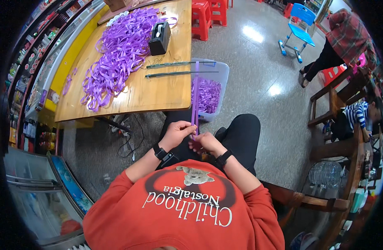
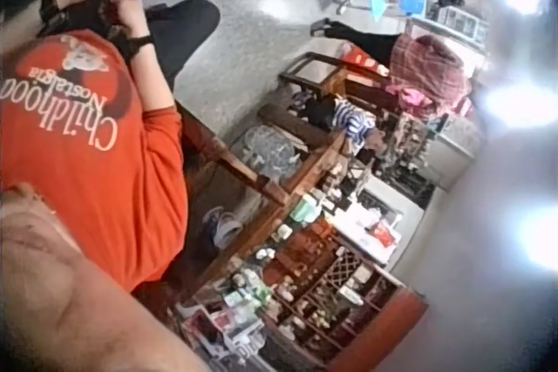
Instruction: Sort and organize purple ribbons from a large pile into a plastic container at a workshop table.
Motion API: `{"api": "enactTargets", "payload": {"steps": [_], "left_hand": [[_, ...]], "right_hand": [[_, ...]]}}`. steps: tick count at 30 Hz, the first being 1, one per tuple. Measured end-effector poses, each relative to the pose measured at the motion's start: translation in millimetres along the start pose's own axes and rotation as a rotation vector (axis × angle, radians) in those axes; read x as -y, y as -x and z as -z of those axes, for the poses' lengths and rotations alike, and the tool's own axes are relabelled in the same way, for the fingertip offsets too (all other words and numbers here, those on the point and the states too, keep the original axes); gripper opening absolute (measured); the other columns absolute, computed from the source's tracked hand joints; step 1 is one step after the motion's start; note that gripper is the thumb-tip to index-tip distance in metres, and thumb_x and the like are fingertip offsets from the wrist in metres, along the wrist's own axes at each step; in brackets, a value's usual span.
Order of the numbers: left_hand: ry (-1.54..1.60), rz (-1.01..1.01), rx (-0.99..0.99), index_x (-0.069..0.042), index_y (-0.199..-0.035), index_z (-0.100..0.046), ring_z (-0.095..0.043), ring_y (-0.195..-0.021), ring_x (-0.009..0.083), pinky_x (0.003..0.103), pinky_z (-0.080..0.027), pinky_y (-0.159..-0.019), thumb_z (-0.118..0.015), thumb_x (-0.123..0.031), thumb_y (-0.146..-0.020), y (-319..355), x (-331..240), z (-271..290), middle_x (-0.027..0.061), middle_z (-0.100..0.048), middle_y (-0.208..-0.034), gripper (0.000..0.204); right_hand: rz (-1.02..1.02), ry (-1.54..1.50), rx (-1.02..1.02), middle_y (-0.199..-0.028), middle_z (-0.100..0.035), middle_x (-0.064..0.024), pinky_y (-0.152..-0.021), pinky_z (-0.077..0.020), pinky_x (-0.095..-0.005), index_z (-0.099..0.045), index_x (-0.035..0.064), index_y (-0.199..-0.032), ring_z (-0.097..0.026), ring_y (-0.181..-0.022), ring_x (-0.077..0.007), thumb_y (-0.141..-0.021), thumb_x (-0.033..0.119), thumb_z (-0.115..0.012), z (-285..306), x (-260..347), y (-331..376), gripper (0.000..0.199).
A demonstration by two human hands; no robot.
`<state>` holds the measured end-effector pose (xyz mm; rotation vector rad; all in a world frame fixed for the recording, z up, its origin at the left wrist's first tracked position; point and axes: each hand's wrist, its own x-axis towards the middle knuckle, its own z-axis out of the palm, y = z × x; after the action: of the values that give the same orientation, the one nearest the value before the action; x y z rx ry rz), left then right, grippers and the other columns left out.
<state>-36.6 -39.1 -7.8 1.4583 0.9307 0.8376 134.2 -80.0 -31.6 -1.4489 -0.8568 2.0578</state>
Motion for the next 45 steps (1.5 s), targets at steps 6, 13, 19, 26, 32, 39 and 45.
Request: {"api": "enactTargets", "payload": {"steps": [6, 13, 19, 26, 32, 39, 45], "left_hand": [[-0.027, 0.017, 0.053, 0.001, -0.086, -0.070, -0.062, -0.069, 0.0071, 0.024, -0.050, -0.063, -0.068, -0.017, -0.087, 4, 5, 2, 0.0037, -0.070, -0.074, 0.018], [-0.133, -0.117, 0.159, -0.002, -0.085, -0.071, -0.064, -0.080, 0.0144, 0.027, -0.050, -0.073, -0.071, -0.013, -0.083, 3, 2, 3, 0.0061, -0.068, -0.086, 0.011], [-0.367, -0.392, 0.320, -0.004, -0.080, -0.071, -0.063, -0.086, 0.0228, 0.034, -0.050, -0.077, -0.074, -0.017, -0.077, 8, 3, -4, 0.0077, -0.067, -0.086, 0.014], [-0.347, -0.331, 0.315, -0.004, -0.078, -0.070, -0.062, -0.078, 0.0225, 0.033, -0.049, -0.071, -0.073, -0.018, -0.079, 9, 7, -1, 0.0076, -0.066, -0.081, 0.014], [-0.177, -0.184, 0.323, -0.001, -0.081, -0.070, -0.063, -0.075, 0.0185, 0.030, -0.049, -0.067, -0.071, -0.015, -0.082, 15, 13, -1, 0.0083, -0.067, -0.079, 0.015], [0.032, -0.022, 0.341, -0.002, -0.092, -0.073, -0.065, -0.089, 0.0146, 0.027, -0.050, -0.080, -0.068, -0.011, -0.086, 17, 10, 5, 0.0072, -0.070, -0.092, 0.012], [0.018, -0.142, 0.118, -0.001, -0.087, -0.072, -0.064, -0.077, 0.0123, 0.026, -0.050, -0.071, -0.071, -0.012, -0.084, 15, 12, 1, 0.0063, -0.068, -0.081, 0.012]], "right_hand": [[0.058, -0.019, -0.059, -0.080, -0.068, -0.0043, -0.056, -0.0493, -0.0256, -0.068, 0.0035, -0.089, -0.059, -0.063, -0.0112, -0.096, 0.027, -0.054, 4, 2, 2, 0.028], [0.287, -0.242, -0.138, -0.074, -0.064, -0.0013, -0.057, -0.0493, -0.0246, -0.066, 0.0047, -0.088, -0.059, -0.062, -0.0104, -0.093, 0.020, -0.057, 19, 1, -8, 0.018], [0.366, -0.260, -0.173, -0.080, -0.067, -0.0028, -0.059, -0.0492, -0.0253, -0.067, 0.0056, -0.090, -0.062, -0.066, -0.0111, -0.093, 0.020, -0.058, 21, 20, 3, 0.017], [0.375, -0.287, -0.140, -0.073, -0.061, 0.0021, -0.059, -0.0467, -0.0217, -0.067, 0.0080, -0.084, -0.056, -0.063, -0.0065, -0.092, 0.029, -0.063, 25, 22, 4, 0.023], [0.444, -0.180, -0.134, -0.073, -0.062, 0.0010, -0.060, -0.0466, -0.0229, -0.068, 0.0046, -0.086, -0.057, -0.065, -0.0076, -0.090, 0.020, -0.066, 26, 28, 6, 0.016], [0.449, 0.110, -0.149, -0.073, -0.063, -0.0013, -0.060, -0.0464, -0.0247, -0.065, 0.0023, -0.085, -0.058, -0.066, -0.0094, -0.083, 0.008, -0.069, 32, 25, 5, 0.008], [0.298, 0.268, -0.241, -0.072, -0.062, -0.0034, -0.055, -0.0461, -0.0255, -0.061, 0.0016, -0.088, -0.059, -0.063, -0.0109, -0.079, 0.006, -0.067, 28, 23, 3, 0.011]]}}
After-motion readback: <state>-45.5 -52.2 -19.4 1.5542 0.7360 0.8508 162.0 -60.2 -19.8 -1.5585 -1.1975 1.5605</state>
